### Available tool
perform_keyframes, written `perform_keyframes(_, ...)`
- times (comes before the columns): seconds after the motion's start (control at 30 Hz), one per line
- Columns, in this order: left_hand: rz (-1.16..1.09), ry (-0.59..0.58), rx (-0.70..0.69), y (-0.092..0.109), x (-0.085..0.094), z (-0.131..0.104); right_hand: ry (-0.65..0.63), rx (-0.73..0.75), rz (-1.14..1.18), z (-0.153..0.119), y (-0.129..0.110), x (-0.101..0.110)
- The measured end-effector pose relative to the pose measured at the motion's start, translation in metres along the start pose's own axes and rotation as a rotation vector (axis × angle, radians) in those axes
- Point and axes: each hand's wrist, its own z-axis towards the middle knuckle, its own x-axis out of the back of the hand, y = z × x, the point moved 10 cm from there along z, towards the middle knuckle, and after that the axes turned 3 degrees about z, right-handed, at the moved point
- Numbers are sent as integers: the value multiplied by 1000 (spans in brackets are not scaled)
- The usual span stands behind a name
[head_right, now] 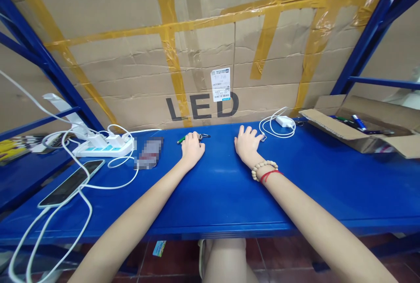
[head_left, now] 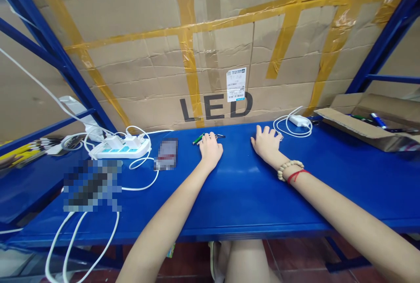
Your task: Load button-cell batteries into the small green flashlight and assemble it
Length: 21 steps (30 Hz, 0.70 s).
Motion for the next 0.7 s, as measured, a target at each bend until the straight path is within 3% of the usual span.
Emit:
perform_keyframes(0.13, -13, -14, -146, 13, -4, 0, 51, -120, 81, 1, 19, -9)
perform_keyframes(0.27, -25, -34, -250, 22, -8, -1, -7, -154, 58, 1, 22, -13)
perform_keyframes(0.7, 13, 37, 27, -5, 0, 0, -181, 158, 53, 4, -10, -14)
